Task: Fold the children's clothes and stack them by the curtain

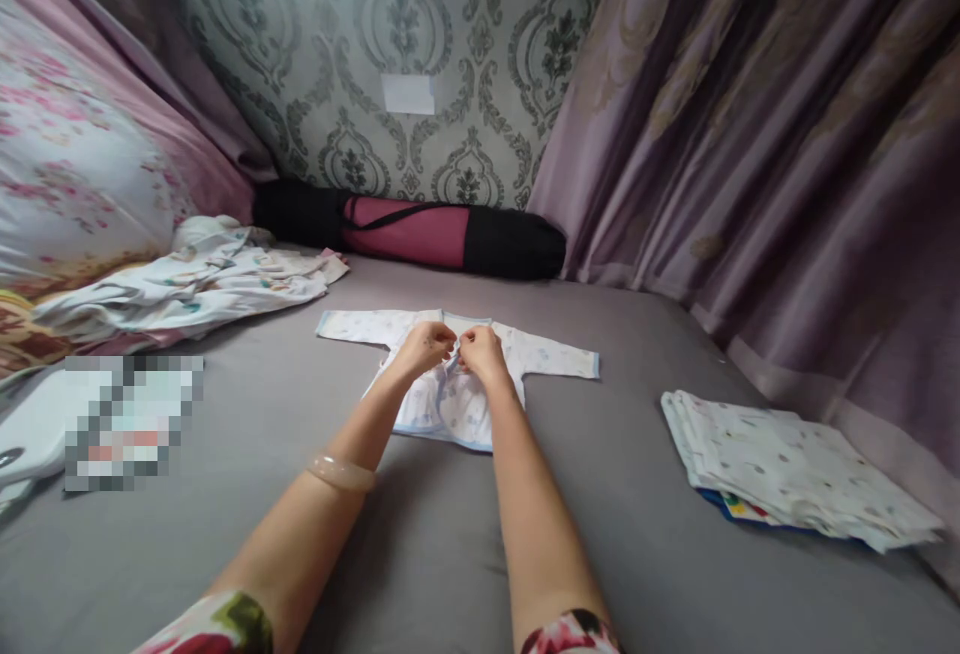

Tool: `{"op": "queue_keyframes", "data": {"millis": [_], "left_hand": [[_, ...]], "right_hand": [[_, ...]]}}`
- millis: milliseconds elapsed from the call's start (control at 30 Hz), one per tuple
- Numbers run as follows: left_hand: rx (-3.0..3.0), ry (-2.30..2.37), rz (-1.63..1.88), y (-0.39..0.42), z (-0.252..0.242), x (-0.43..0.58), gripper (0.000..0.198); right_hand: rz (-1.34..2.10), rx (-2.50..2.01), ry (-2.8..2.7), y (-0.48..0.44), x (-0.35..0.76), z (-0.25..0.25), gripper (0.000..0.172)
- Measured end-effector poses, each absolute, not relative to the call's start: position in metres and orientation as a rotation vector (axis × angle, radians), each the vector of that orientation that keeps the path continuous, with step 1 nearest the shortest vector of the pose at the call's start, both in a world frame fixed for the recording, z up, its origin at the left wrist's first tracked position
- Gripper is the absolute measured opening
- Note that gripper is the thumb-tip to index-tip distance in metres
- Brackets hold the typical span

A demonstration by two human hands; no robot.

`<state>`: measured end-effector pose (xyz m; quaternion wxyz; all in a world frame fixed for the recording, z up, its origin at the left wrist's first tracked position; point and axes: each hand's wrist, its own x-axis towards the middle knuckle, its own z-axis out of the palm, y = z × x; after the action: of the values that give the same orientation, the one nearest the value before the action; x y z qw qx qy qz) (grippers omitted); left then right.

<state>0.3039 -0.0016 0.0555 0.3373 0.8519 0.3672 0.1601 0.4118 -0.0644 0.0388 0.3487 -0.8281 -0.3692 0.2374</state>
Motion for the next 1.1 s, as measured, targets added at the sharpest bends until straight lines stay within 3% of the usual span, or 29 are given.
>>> {"op": "queue_keyframes", "data": {"millis": [333,533,1100], "left_hand": [[2.244,1.103,0.345,0.0,0.02,0.309,0.018],[2.263,1.107,0.333,-0.002,0.02,0.309,0.019],[2.499,1.164,0.195,-0.005,0.032,0.306,0.032]], "right_hand": [[0.59,-2.29,-0.92,-0.064,0.413,0.021,0.02],[0.365,-2.52,-1.02,-0.066,0.399,0.034,0.029],[0.349,-2.683,-1.092,-0.066,0.393,0.048,0.026]]}}
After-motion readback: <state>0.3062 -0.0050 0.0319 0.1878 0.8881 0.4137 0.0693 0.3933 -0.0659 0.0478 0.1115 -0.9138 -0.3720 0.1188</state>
